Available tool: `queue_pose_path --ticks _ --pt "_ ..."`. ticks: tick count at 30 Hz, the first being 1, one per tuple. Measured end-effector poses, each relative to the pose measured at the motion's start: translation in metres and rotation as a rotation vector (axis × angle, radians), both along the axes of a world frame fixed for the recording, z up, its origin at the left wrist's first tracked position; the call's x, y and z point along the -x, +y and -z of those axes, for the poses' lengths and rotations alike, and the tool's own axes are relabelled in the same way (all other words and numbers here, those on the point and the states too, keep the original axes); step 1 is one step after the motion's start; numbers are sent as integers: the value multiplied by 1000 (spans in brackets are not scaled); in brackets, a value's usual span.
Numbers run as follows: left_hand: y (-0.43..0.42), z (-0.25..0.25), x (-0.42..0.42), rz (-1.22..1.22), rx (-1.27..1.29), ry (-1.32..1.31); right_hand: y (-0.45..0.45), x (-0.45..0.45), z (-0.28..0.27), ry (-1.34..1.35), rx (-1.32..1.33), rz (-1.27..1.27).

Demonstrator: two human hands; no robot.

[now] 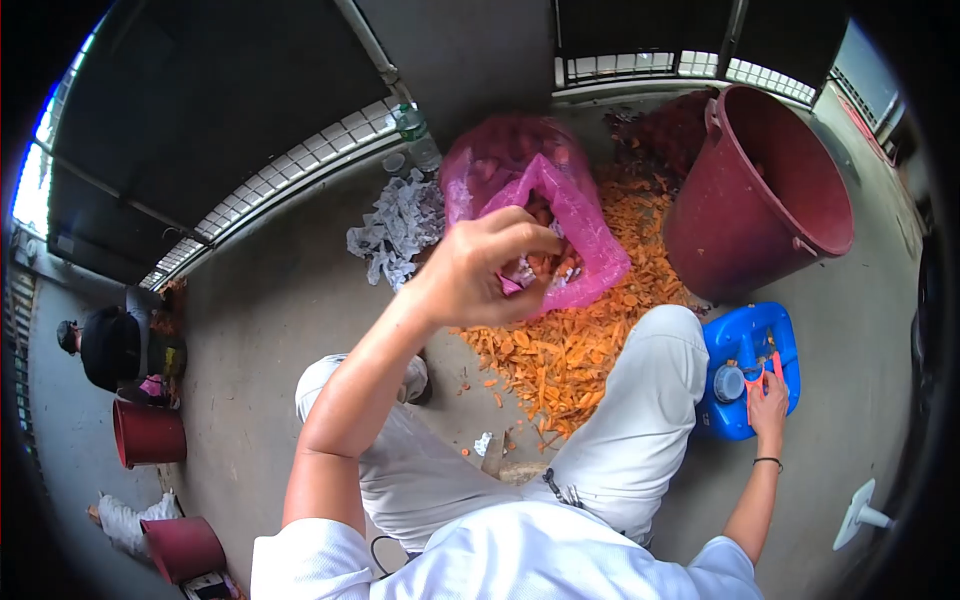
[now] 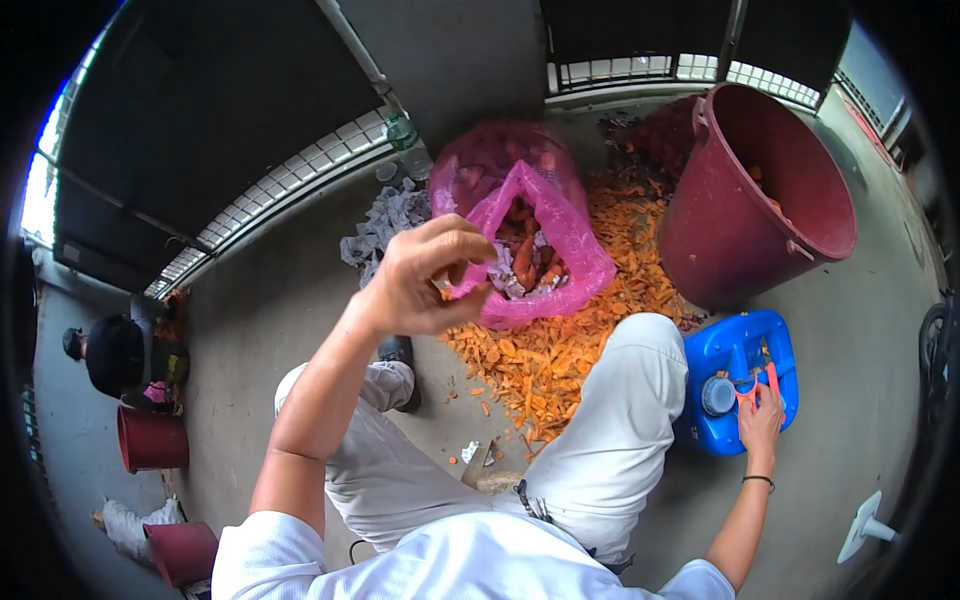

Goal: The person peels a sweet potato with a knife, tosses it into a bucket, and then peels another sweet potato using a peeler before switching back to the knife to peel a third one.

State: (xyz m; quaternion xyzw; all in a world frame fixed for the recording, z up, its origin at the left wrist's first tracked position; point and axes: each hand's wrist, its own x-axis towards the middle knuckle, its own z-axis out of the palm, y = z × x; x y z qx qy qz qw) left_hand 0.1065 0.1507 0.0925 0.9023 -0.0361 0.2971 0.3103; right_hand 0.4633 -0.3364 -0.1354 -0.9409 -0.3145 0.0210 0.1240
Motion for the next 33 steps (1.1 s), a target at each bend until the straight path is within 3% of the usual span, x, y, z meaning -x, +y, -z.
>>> queue_pose_path --ticks 4,7,9,10,12,16,22,25,30,32,33 --pt "33 43 -4 -434 268 280 1 0 8 -61 -106 94" --pt "63 87 -8 -570 337 183 16 15 -4 1 -60 138" --pt "65 98 -12 -695 427 501 15 15 1 -12 -81 154" --pt "67 113 -14 -693 430 502 16 14 3 -22 -104 161" --pt "71 147 -23 -621 191 683 16 13 9 -35 -118 173" --pt "82 217 -51 -492 359 778 16 15 20 -49 -233 226" --pt "95 308 -96 -535 296 779 27 26 29 -204 -354 299" --pt "116 346 -116 -572 224 701 33 28 27 -153 -314 311" --pt "178 370 -156 -574 217 685 55 32 25 -107 -331 312" --pt "199 349 -165 -425 775 445 58 30 31 -141 -336 317" --pt "220 341 -168 -486 534 486 57 31 33 -174 -350 315"
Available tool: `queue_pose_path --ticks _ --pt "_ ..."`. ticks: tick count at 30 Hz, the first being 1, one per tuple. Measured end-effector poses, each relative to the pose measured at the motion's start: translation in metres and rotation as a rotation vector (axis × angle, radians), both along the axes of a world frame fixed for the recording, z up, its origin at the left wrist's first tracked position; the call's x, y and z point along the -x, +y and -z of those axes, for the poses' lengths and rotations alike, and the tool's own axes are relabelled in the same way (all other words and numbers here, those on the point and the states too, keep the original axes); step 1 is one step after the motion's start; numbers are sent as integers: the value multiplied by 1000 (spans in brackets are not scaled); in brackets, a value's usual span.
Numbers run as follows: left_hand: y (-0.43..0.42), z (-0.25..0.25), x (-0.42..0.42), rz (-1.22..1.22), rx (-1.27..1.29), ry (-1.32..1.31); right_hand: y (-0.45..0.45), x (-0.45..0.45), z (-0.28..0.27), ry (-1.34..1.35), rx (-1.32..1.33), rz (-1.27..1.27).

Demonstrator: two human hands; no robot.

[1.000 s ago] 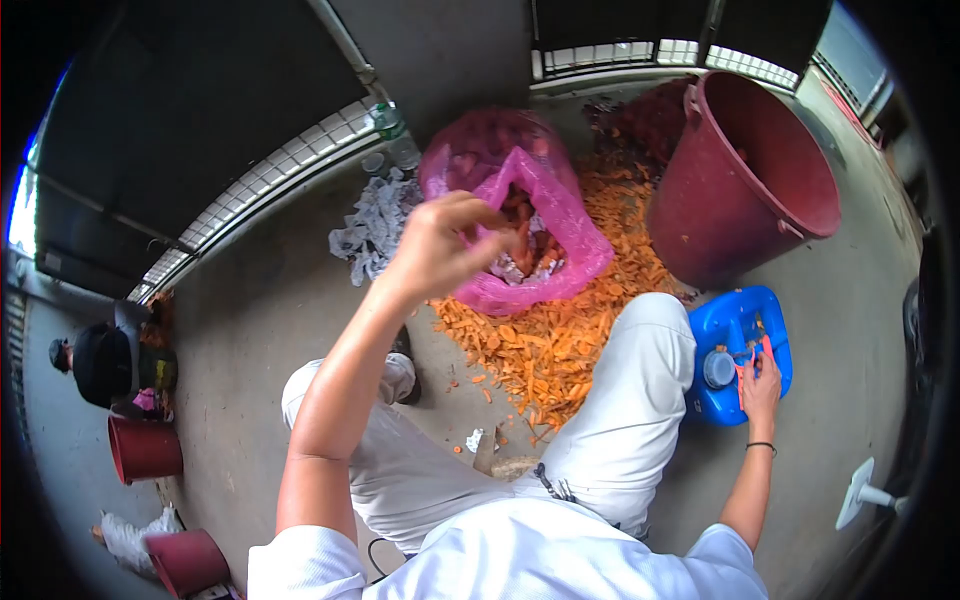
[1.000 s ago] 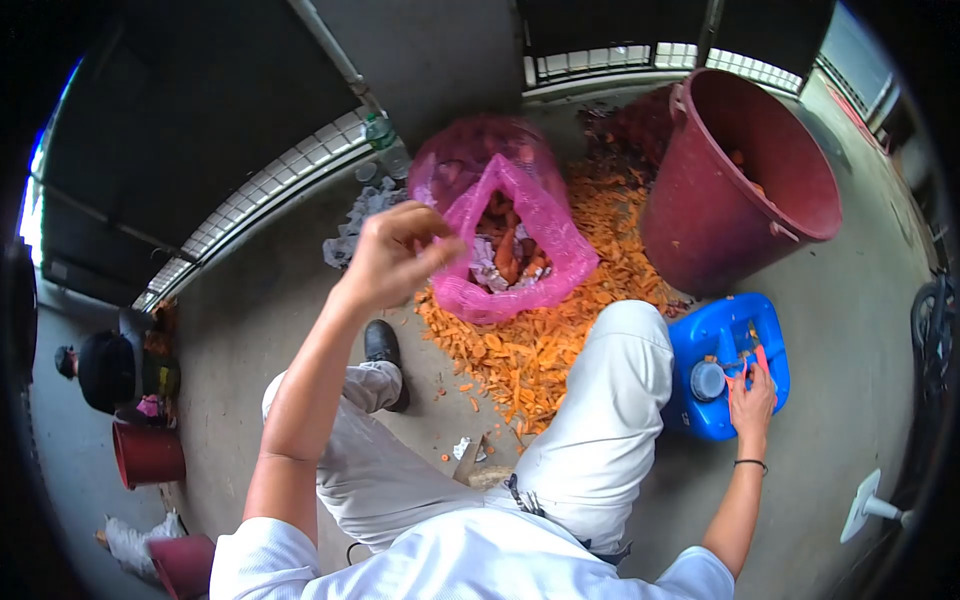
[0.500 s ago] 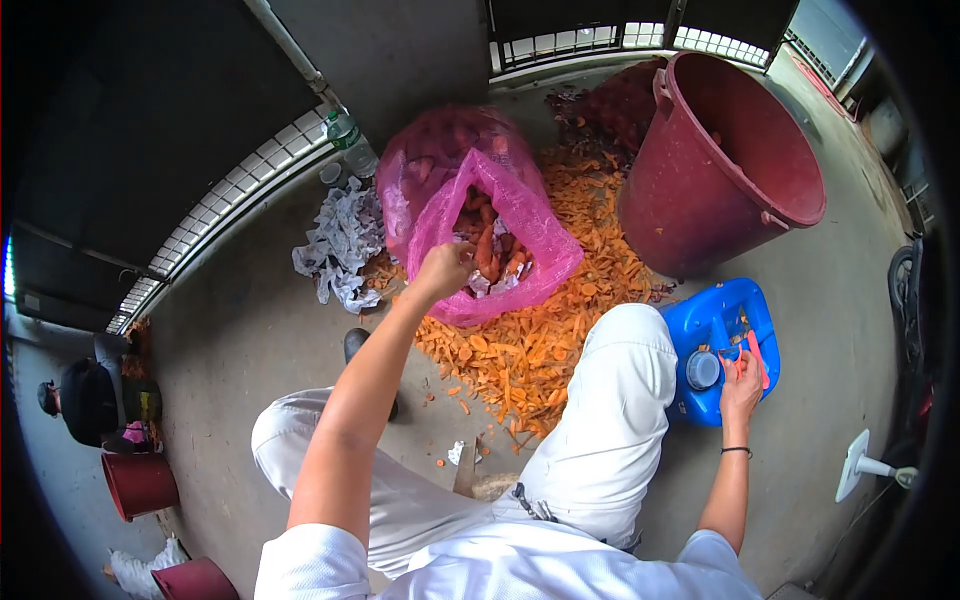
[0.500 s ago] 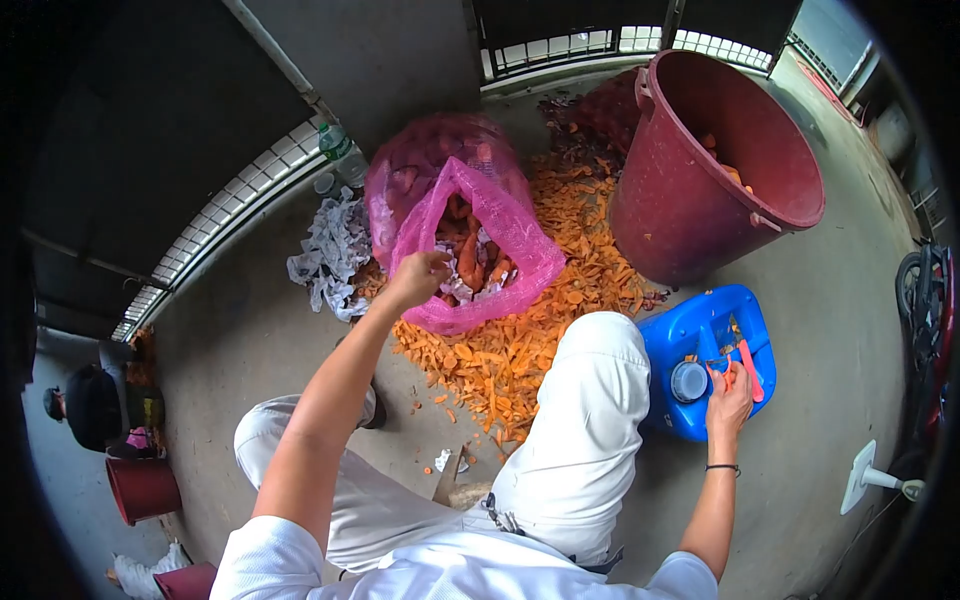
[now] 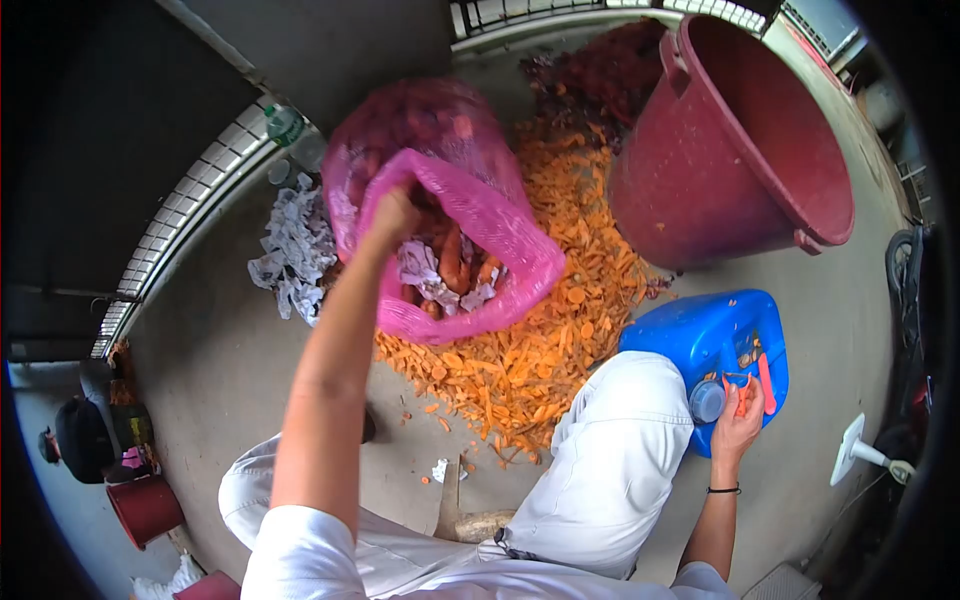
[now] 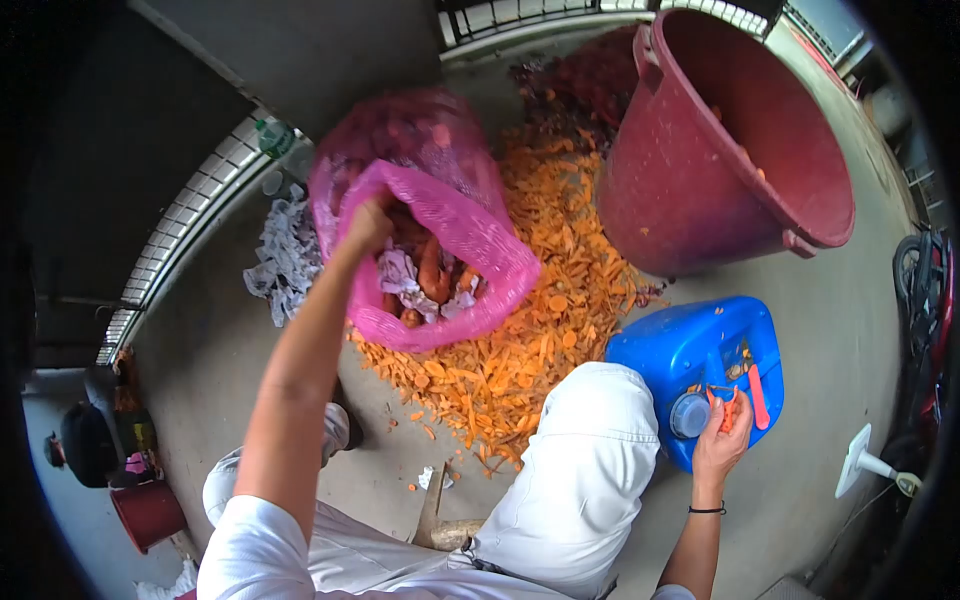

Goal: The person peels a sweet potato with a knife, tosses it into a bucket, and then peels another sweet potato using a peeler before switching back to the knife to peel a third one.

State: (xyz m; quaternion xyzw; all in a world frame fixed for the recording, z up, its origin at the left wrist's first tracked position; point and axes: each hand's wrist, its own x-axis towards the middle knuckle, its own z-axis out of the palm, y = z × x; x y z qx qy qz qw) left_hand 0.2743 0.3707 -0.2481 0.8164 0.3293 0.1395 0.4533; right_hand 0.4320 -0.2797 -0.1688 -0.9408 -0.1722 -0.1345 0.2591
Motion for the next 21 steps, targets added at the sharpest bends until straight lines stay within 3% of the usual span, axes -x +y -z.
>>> queue_pose_path --ticks 1,3,5,7,9,13,15,17,19,21 --pt "16 -7 -4 24 -227 96 0 2 3 17 20 8" --pt "11 -72 -18 -41 -65 331 2 5 9 -18 -76 33" --pt "56 -32 -18 57 -439 420 -1 6 14 -30 -21 30" --pt "45 -48 -16 169 -402 341 -4 7 20 -52 -54 63" --pt "19 -59 -20 148 92 303 -4 5 21 -38 -58 66" --pt "-1 -17 -20 177 164 285 -3 3 21 -44 -62 63" --pt "-17 6 -15 297 19 398 -3 2 23 -46 -81 57" --pt "-2 72 -6 390 -336 473 -4 2 24 -56 -105 53" --pt "17 95 -3 411 -388 468 -6 1 25 -67 -53 53" --pt "27 101 -6 -38 -480 543 -7 2 24 -59 -51 54"
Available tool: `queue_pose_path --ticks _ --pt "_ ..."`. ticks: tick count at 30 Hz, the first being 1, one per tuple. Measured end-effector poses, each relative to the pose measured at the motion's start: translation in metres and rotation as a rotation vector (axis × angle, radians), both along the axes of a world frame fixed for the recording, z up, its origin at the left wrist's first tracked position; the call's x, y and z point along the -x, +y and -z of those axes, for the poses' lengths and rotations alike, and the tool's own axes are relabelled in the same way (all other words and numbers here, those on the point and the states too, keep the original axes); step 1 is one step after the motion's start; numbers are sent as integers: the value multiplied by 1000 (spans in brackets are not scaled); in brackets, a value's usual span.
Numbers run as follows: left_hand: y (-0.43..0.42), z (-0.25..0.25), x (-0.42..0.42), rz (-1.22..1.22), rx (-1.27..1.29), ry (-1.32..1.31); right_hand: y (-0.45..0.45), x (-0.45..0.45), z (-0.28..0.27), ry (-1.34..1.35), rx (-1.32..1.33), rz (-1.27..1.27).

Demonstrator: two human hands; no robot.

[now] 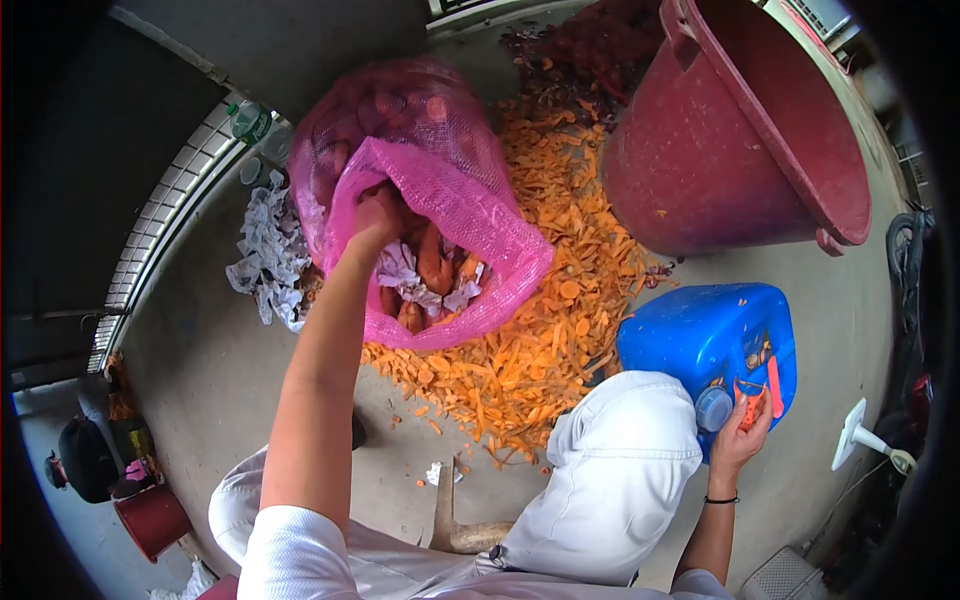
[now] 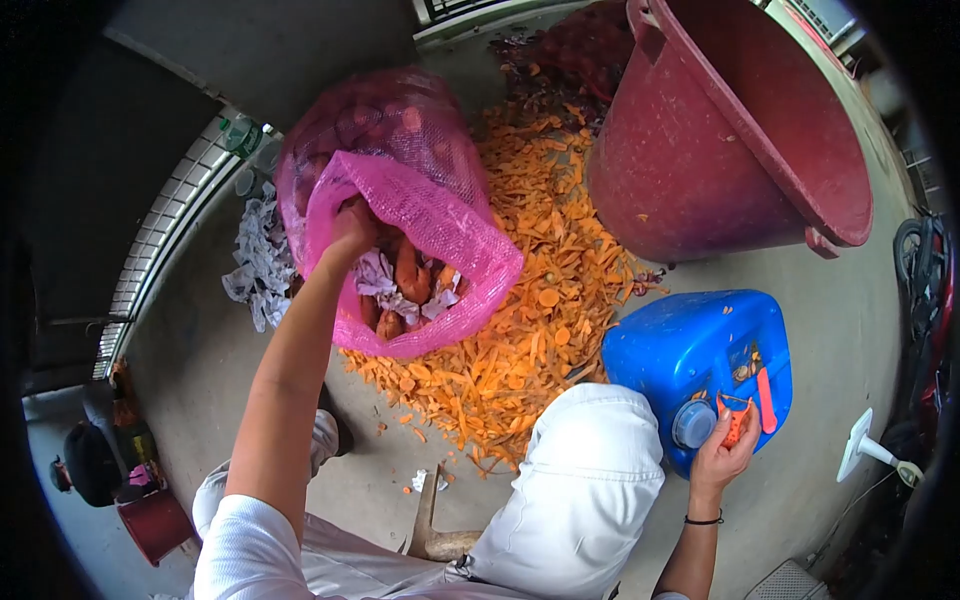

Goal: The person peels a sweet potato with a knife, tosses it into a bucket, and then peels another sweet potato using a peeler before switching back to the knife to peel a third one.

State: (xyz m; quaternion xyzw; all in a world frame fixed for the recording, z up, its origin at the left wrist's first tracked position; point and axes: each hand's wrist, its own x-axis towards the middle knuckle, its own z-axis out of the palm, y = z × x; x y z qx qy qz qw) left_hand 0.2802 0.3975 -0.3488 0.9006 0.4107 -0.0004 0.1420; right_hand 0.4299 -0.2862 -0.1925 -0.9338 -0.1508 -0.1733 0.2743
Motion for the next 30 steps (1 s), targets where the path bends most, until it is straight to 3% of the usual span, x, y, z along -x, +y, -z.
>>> queue_pose_path --ticks 2,4,5,6,8,9,12,14,16,18,20,26,27,28,30 --pt "13 2 -1 1 -31 61 0 -1 -2 6 5 -8" --pt "25 16 -4 143 -80 360 0 -2 -1 29 3 -9" --pt "23 25 -8 28 -121 442 -2 -4 1 51 -31 -13" --pt "21 32 -7 20 -131 429 -4 -5 3 38 -42 -18" --pt "16 41 -3 102 -425 260 -7 -7 6 82 -95 -16" --pt "14 27 -9 83 -252 369 -5 -5 4 90 -100 -11" --pt "38 65 -4 137 -386 234 -2 -3 0 78 -81 -9" --pt "44 63 2 149 -390 235 -3 -3 3 55 -72 -11" --pt "54 79 16 402 -767 135 -7 -6 6 76 -55 3" --pt "63 83 15 393 -750 174 -7 -4 7 85 -60 14" --pt "65 94 14 418 -616 335 -6 -4 8 73 -118 15" --pt "52 95 12 298 -533 318 -12 -5 9 66 -67 13" --pt "41 71 7 131 -106 -92 -14 -4 11 75 -69 7" --pt "23 41 6 126 -110 -84 -14 -4 12 62 -86 1" --pt "-9 -18 10 36 310 -2 -14 -5 11 45 -122 -16"
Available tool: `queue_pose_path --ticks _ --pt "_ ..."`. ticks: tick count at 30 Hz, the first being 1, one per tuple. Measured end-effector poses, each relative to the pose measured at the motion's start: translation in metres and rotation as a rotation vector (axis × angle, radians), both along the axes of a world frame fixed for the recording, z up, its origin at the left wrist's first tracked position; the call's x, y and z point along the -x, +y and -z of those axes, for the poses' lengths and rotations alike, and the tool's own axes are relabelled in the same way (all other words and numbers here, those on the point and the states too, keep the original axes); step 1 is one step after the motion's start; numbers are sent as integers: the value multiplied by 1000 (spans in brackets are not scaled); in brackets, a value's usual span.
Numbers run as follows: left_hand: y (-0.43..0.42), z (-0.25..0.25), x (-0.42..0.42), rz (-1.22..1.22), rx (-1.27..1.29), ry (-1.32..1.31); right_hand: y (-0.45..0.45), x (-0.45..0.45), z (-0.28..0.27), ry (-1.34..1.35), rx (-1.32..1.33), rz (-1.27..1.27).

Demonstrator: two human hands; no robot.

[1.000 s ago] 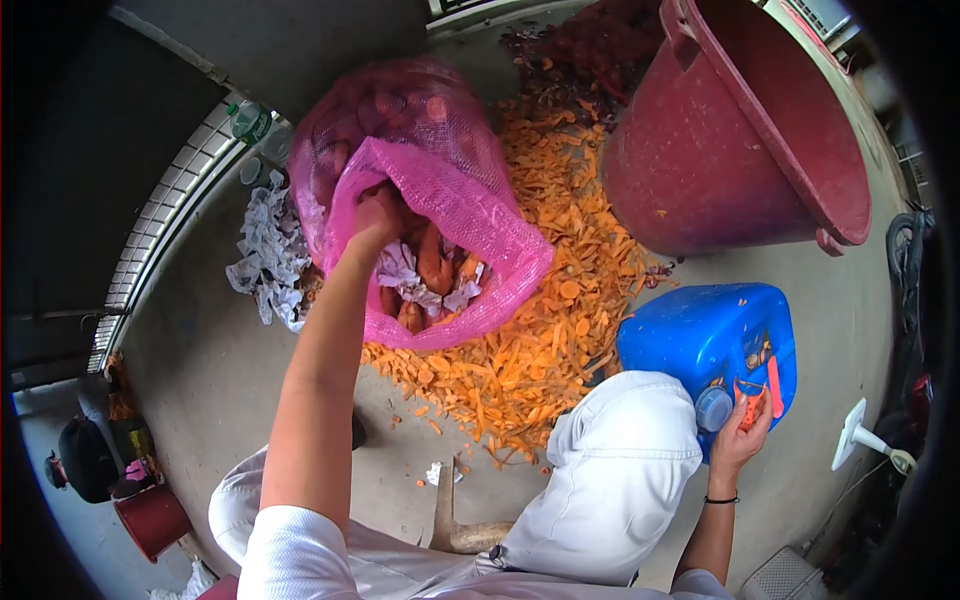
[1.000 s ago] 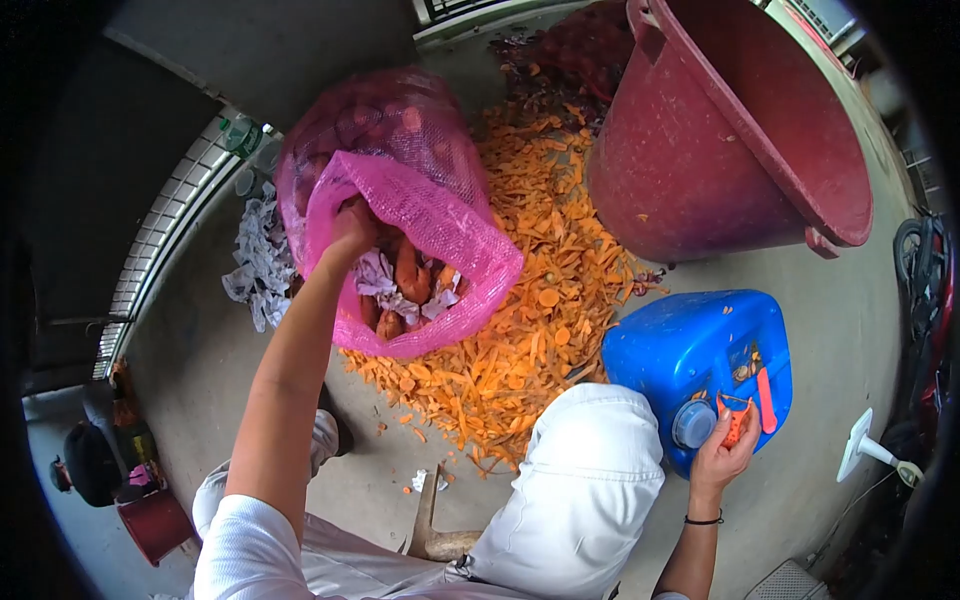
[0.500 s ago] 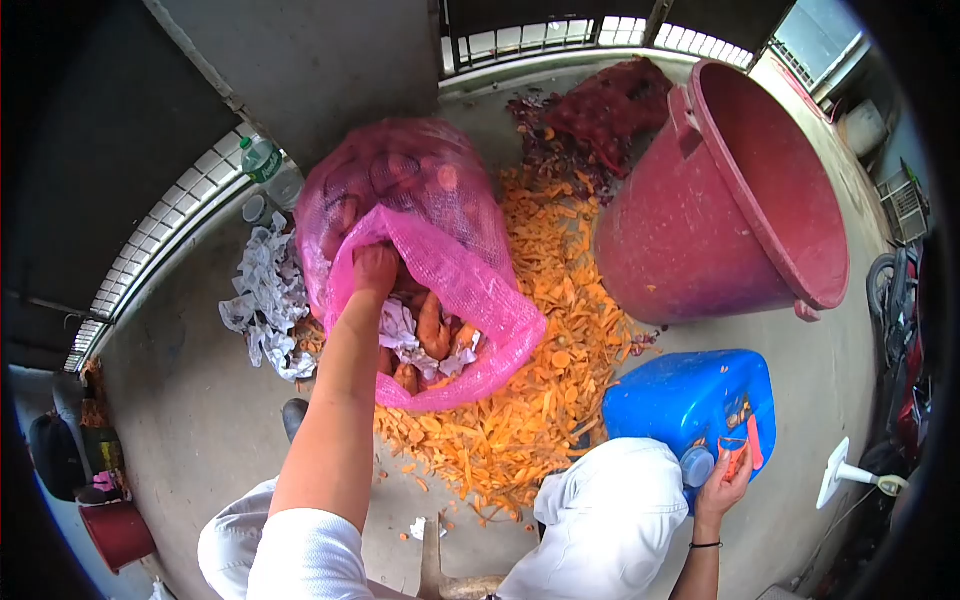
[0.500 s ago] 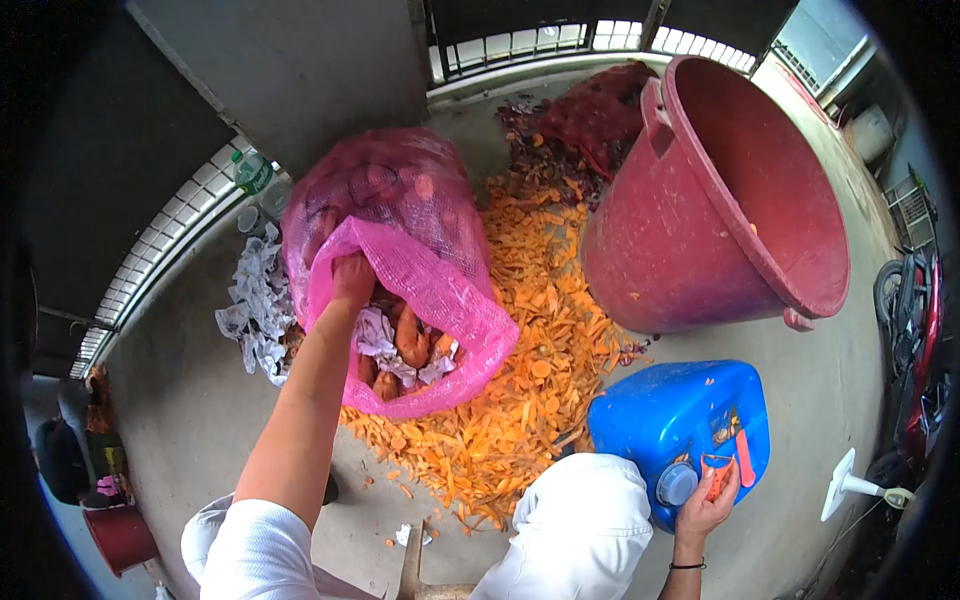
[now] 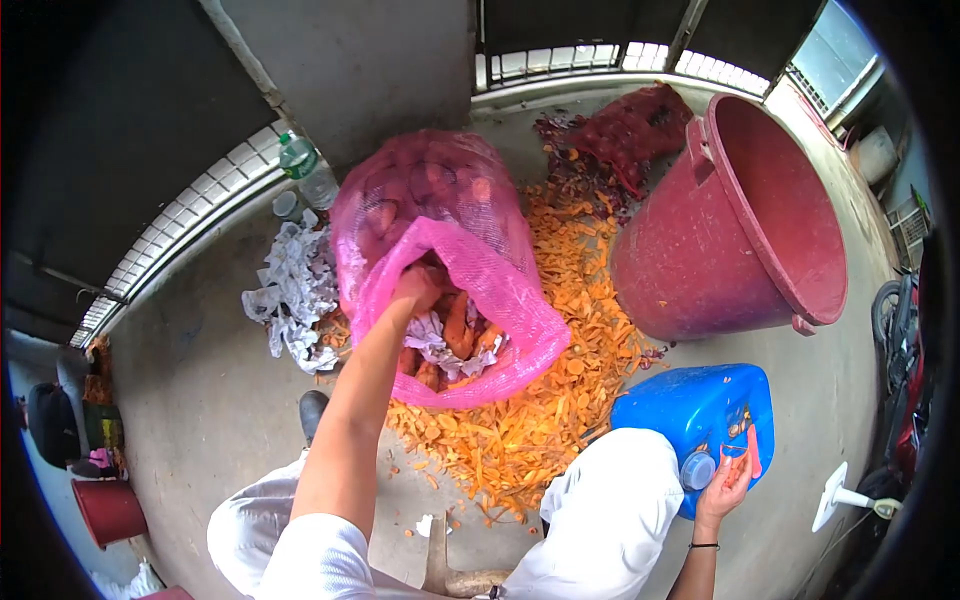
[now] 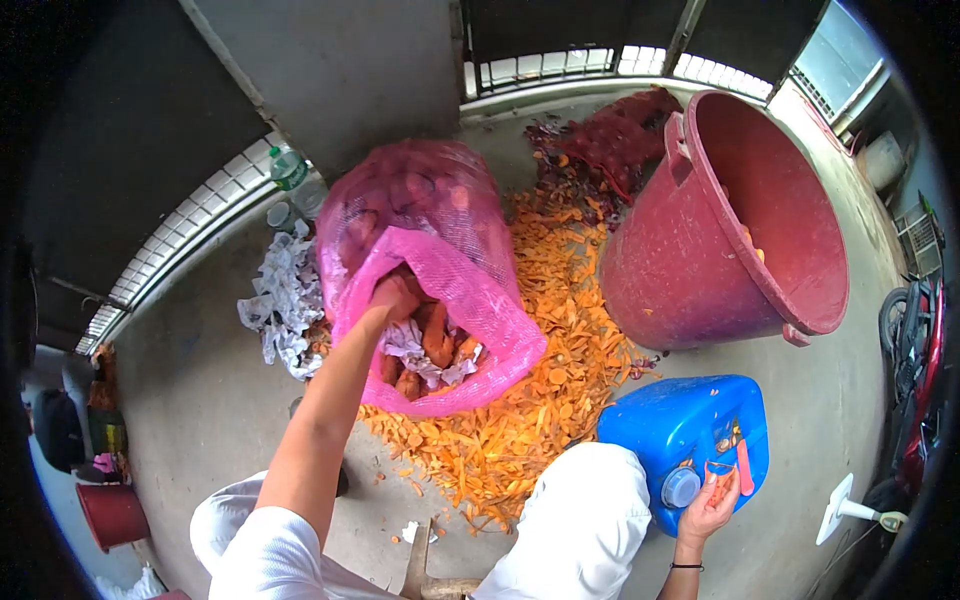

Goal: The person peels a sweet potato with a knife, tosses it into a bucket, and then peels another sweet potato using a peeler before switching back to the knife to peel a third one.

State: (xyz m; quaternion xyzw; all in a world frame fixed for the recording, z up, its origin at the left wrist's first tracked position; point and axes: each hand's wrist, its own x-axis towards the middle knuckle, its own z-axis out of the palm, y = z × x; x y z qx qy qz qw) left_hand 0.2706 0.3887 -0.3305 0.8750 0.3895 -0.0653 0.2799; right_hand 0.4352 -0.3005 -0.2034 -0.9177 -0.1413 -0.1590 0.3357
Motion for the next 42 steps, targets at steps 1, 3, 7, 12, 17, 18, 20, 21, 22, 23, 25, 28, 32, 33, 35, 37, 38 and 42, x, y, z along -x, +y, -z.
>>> queue_pose_path --ticks 1,3,7,12,17,18,20,21,22,23,25,28,32,33,35,37,38,42 --pt "3 12 12 -11 -17 -2 -1 1 -1 -10 8 -8" --pt "-1 29 36 -187 498 -144 -3 1 0 -22 -1 -24" --pt "-86 -107 82 -336 1101 -567 -4 -2 2 3 -296 -74" --pt "-156 -210 157 -179 1250 -836 25 -3 -51 206 -786 -164" --pt "-218 -318 241 -212 1105 -947 118 49 -182 668 -1148 -555" --pt "-224 -327 254 -216 1022 -984 143 79 -216 701 -1203 -593" --pt "-232 -344 277 -212 963 -1011 178 110 -235 753 -1210 -793" --pt "-238 -355 286 -226 993 -1086 194 127 -245 828 -1079 -913" --pt "-242 -361 292 -238 1023 -1161 209 143 -254 897 -940 -1028" --pt "-244 -361 295 -230 1031 -1209 224 161 -262 957 -799 -1093" --pt "-249 -371 298 -269 1151 -1260 261 189 -268 1009 -552 -1229" --pt "-241 -351 304 -319 1339 -1304 309 213 -293 860 -382 -1476" --pt "-238 -350 300 -372 1318 -1315 358 202 -294 770 -391 -1568" --pt "-239 -358 302 -357 1304 -1292 367 201 -289 649 -428 -1560" --pt "-227 -347 301 -286 1257 -1312 372 194 -273 775 -526 -1478" --pt "-220 -358 293 -167 1010 -1311 384 174 -234 737 -456 -1378" --pt "-212 -354 296 -62 1016 -1283 390 159 -205 733 -437 -1400" --pt "-190 -334 301 -280 1201 -1240 380 152 -199 996 -383 -1349"
